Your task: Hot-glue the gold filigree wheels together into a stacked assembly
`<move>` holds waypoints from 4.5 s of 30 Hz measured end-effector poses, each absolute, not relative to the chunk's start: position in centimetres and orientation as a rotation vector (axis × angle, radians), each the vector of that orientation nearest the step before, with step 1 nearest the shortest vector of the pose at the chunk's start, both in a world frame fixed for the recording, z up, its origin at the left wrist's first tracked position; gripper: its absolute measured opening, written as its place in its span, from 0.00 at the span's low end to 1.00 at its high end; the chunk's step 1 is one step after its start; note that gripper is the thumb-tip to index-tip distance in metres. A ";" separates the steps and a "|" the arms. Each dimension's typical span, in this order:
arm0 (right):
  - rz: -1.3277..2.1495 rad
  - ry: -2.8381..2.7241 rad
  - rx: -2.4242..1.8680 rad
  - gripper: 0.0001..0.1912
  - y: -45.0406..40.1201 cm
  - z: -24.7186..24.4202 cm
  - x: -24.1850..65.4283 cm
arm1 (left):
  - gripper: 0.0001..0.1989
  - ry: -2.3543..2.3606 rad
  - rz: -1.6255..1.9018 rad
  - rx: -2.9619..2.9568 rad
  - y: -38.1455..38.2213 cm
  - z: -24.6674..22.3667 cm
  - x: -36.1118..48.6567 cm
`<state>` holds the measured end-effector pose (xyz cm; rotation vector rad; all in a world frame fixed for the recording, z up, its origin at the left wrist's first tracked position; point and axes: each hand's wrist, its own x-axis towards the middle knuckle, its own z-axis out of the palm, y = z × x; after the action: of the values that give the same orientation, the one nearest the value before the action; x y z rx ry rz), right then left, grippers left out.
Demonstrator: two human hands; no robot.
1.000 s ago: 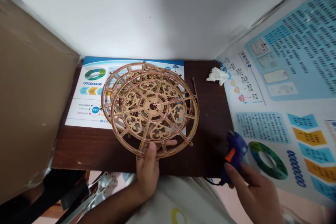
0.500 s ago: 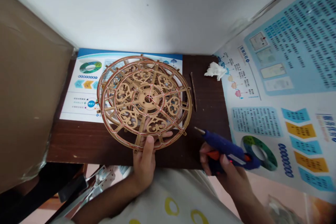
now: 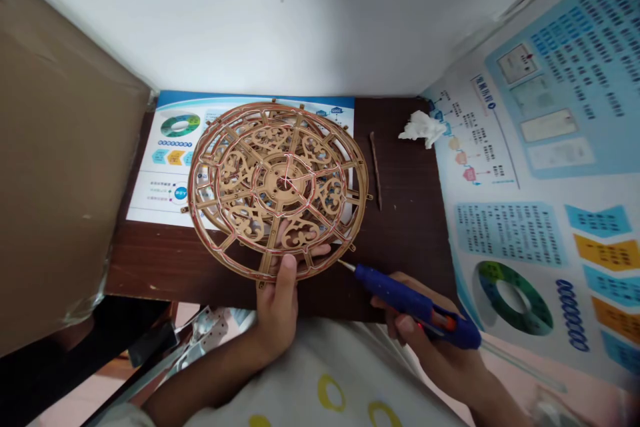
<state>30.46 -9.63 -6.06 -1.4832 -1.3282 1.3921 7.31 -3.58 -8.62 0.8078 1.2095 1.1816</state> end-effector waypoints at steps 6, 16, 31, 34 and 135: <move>1.300 -1.480 -1.530 0.13 -8.4 -4.2 29.8 | 0.25 1.248 1.182 0.864 -3.5 -8.4 7.2; 1.392 -1.431 -1.607 0.18 -8.1 -3.8 28.9 | 0.22 1.267 1.089 1.059 -3.4 -8.0 6.8; 1.454 -0.769 -1.818 0.32 -9.4 -4.3 27.5 | 0.21 1.290 1.141 0.987 -3.3 -7.8 7.3; 1.550 -0.791 -1.660 0.31 -8.9 -3.8 28.3 | 0.21 1.283 1.147 0.952 -3.3 -8.0 7.3; 1.232 -1.061 -1.958 0.30 -8.8 -4.9 28.9 | 0.18 1.389 1.194 1.487 -3.1 -8.0 7.3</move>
<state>28.86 -8.76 -4.87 -1.9585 -1.0615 1.2322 7.31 -3.11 -8.03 1.4870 1.3887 1.1939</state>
